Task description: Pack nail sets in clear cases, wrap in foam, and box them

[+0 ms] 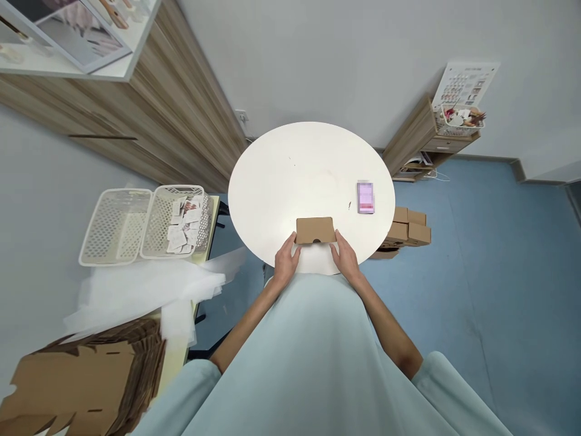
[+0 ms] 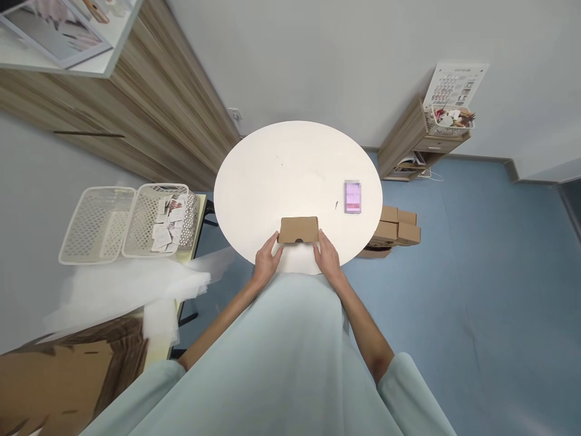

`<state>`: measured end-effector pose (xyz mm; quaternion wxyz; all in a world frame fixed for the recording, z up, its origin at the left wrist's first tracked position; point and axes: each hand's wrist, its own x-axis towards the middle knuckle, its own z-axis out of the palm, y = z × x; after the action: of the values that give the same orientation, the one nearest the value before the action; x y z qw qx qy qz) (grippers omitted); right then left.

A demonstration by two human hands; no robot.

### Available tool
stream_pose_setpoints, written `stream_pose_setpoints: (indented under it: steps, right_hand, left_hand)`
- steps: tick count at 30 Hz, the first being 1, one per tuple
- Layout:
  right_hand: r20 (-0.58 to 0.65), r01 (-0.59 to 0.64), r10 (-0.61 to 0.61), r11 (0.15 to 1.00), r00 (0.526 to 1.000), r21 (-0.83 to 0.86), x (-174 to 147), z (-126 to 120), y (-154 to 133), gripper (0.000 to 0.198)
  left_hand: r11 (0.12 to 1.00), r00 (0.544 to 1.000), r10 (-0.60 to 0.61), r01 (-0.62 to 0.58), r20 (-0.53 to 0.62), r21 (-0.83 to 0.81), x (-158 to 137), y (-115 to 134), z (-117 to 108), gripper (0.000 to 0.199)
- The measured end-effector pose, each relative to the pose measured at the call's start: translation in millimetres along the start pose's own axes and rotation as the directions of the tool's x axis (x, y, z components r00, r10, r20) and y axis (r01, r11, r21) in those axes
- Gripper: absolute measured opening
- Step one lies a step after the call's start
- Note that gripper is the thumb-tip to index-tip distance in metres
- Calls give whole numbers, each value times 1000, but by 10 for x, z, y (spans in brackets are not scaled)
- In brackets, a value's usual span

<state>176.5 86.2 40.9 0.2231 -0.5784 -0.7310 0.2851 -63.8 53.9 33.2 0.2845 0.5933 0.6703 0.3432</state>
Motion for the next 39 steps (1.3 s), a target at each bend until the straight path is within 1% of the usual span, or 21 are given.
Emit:
stream_pose_setpoints:
  steps: [3,6,9,12,14,17,20,22,25,29,33,37,39]
  right_hand:
    - [69,-68,71,996,995,-58,-20,8,-24,58]
    - [169,-150,170,981,971,-125,-19,0,-42,51]
    - [229,-185,218,970,949,-160,-17,-13,-58,46]
    - [229,-193,223,970,948,-145,-19,-23,-74,43]
    - [226,-206,225,973,948,-104,-22,-27,-84,40]
    - [229,-244,241,970,943,-17,-29,-26,-91,37]
    - [212,-279,263,959,941,49,-28,-8,-67,36]
    - [196,-298,280,952,940,73,-17,20,-28,36]
    - [179,-329,309,940,934,96,17,84,62,38]
    - [152,-336,321,938,935,84,70,177,209,37]
    - [122,-299,290,952,949,70,105,239,327,40]
    - [125,-291,273,942,954,168,119,279,380,46]
    - [136,-297,270,924,953,243,117,280,375,45]
  left_hand:
    - [999,998,-49,50,25,-19,-7,3,15,50]
    - [993,991,-113,114,65,-21,-18,-11,30,47]
    - [985,977,-174,172,122,26,-26,-30,42,48]
    - [973,961,-230,221,157,72,-11,-36,55,49]
    - [965,952,-259,251,163,69,9,-22,65,50]
    - [954,941,-296,299,164,8,35,10,85,48]
    - [934,928,-338,351,157,-66,49,6,127,38]
    - [917,916,-376,389,139,-86,58,-38,170,34]
    - [898,902,-421,430,96,-93,78,-147,242,35]
    - [907,914,-398,405,80,-116,102,-280,302,35]
    - [914,926,-367,376,87,-154,104,-337,314,36]
    - [894,920,-378,392,105,-217,90,-329,298,53]
    - [892,922,-370,387,117,-233,77,-293,260,53]
